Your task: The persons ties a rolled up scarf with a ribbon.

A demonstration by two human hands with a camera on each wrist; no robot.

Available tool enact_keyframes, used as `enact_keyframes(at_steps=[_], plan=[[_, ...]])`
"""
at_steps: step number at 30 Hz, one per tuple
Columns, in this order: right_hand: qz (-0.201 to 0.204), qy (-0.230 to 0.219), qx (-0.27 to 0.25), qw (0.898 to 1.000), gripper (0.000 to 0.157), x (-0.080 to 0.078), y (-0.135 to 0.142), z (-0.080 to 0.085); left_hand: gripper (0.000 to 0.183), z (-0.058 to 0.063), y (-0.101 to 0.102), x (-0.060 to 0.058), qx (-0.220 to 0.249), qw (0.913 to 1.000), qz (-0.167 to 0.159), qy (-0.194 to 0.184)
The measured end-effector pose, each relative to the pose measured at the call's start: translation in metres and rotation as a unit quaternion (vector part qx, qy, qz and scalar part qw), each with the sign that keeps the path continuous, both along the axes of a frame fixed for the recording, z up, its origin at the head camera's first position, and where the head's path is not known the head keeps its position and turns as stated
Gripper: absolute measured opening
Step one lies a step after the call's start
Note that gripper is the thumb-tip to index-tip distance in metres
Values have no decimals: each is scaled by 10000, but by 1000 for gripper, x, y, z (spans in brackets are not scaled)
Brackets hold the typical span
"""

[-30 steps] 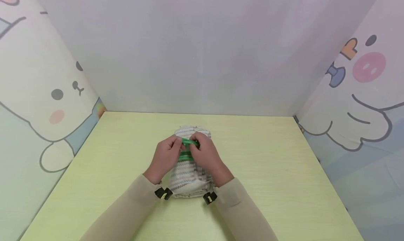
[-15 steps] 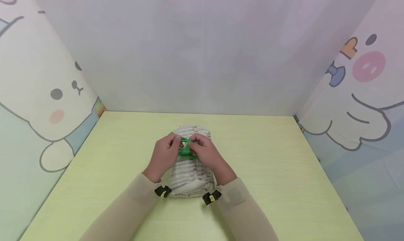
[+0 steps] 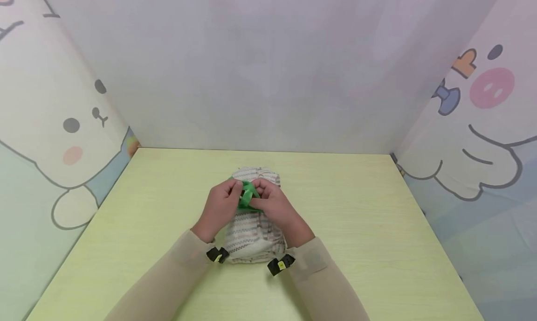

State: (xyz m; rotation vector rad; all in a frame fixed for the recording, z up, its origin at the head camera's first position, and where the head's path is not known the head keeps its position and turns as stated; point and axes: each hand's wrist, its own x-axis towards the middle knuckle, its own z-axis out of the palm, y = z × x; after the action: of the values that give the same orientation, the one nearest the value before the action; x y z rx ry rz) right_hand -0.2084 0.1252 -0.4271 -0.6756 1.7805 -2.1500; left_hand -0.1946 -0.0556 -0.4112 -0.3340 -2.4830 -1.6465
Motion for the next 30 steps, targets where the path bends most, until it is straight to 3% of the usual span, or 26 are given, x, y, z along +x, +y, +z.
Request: enact_keyframes(at_steps=[6, 13, 18, 23, 30], plan=[[-529, 162, 407, 9976, 22, 4, -7, -1, 40, -1, 0, 2, 68, 9998, 40, -155], [-1246, 617, 995, 9853, 39, 5, -11, -4, 37, -3, 0, 4, 155, 9998, -34, -147], [-1502, 891, 1007, 9795, 24, 9, -12, -7, 32, -4, 1, 7, 108, 9999, -51, -2], [-1898, 506, 422, 9796, 28, 14, -13, -7, 29, -7, 1, 9, 76, 9999, 32, 90], [-2421, -789, -234, 9668, 26, 22, -12, -6, 27, -11, -1, 11, 37, 9999, -78, 71]])
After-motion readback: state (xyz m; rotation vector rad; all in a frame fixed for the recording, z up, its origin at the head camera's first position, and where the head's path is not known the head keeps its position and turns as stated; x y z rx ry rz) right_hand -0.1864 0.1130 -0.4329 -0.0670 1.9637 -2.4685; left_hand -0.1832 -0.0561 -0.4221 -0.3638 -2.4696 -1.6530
